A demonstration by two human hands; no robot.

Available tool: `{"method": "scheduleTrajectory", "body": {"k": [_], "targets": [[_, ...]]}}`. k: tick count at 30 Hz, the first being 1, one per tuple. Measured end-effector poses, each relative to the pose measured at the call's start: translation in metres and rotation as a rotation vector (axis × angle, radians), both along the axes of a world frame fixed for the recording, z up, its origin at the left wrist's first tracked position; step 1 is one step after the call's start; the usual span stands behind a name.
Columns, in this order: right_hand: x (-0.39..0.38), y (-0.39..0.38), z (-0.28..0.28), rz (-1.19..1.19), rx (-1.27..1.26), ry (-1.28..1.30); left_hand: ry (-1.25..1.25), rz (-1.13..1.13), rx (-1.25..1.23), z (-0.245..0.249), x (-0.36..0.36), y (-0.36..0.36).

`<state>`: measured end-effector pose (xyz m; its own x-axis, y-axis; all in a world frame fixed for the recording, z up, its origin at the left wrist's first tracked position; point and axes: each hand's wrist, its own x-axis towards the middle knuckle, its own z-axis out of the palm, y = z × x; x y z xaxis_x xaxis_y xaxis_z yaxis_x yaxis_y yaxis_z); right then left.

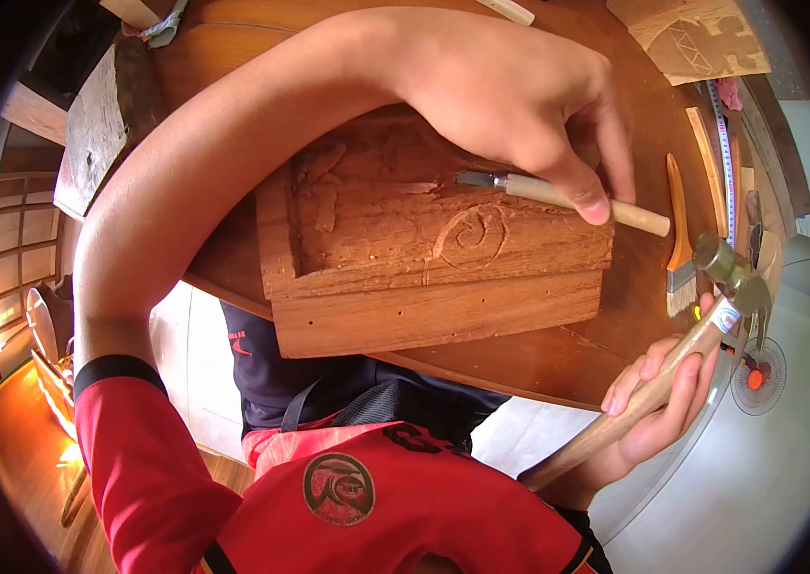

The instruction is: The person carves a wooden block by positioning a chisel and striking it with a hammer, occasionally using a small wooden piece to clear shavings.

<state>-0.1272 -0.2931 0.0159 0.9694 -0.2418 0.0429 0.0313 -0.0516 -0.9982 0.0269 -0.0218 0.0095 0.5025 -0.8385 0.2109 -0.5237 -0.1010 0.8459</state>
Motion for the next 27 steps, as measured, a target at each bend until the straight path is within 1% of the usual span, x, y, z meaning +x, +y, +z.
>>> {"method": "scheduleTrajectory", "body": {"k": [2,3,4,5,7,8,10,11,13,14,16,17,18,19,20,21,22,23,25,26,27], "targets": [[-0.001,0.003,-0.001,0.024,-0.035,0.0,0.035,-0.196,-0.282,-0.03,0.019,-0.011],[-0.002,0.004,-0.001,0.033,-0.052,0.003,0.101,-0.245,-0.289,-0.028,0.021,-0.01],[-0.003,0.005,-0.002,0.045,-0.049,0.013,0.169,-0.293,-0.293,-0.016,0.017,-0.01],[-0.003,0.007,-0.002,0.059,-0.045,0.023,0.28,-0.288,-0.163,0.001,0.019,0.006],[-0.004,0.009,-0.002,0.068,-0.043,0.023,0.508,-0.381,-0.047,0.028,0.024,0.017],[-0.004,0.01,-0.002,0.062,-0.045,0.012,0.626,-0.483,-0.065,0.031,0.036,0.018],[-0.004,0.011,-0.002,0.061,-0.039,-0.02,0.514,-0.434,-0.106,0.033,0.024,0.015],[-0.004,0.01,-0.002,0.064,-0.03,-0.042,0.284,-0.284,-0.127,0.023,0.002,0.015],[-0.004,0.008,-0.001,0.068,-0.038,-0.062,0.157,-0.173,-0.138,0.022,-0.006,0.013],[-0.003,0.007,0.0,0.07,-0.054,-0.058,0.261,-0.212,-0.129,0.024,0.004,0.014],[-0.002,0.007,0.001,0.071,-0.079,-0.044,0.242,-0.206,-0.11,0.025,0.006,0.011],[-0.004,0.008,0.0,0.073,-0.088,-0.034,0.119,-0.158,-0.101,0.02,-0.001,0.009],[-0.005,0.01,-0.001,0.076,-0.093,-0.024,0.088,-0.14,-0.108,0.016,-0.002,0.01],[-0.008,0.014,-0.004,0.08,-0.001,-0.01,0.057,-0.121,-0.114,0.011,-0.003,0.011],[-0.014,0.018,-0.009,0.086,0.09,0.001,0.113,-0.133,-0.141,0.007,0.002,0.013],[-0.019,0.018,-0.013,0.091,0.181,0.01,0.166,-0.132,-0.117,0.01,0.004,0.013],[-0.024,0.015,-0.019,0.177,0.27,0.037,0.219,-0.129,-0.093,0.014,0.006,0.013],[-0.026,0.021,-0.023,0.183,0.363,0.051,0.272,-0.112,-0.019,0.02,0.009,0.014],[-0.023,0.027,-0.031,0.238,0.294,0.049,0.231,-0.051,0.05,0.023,0.004,0.01],[-0.016,0.026,-0.033,0.271,0.247,0.02,0.133,0.0,0.043,0.023,-0.007,0.008],[-0.009,0.025,-0.036,0.301,0.2,-0.012,0.122,0.032,0.057,0.024,-0.009,0.008]]}}
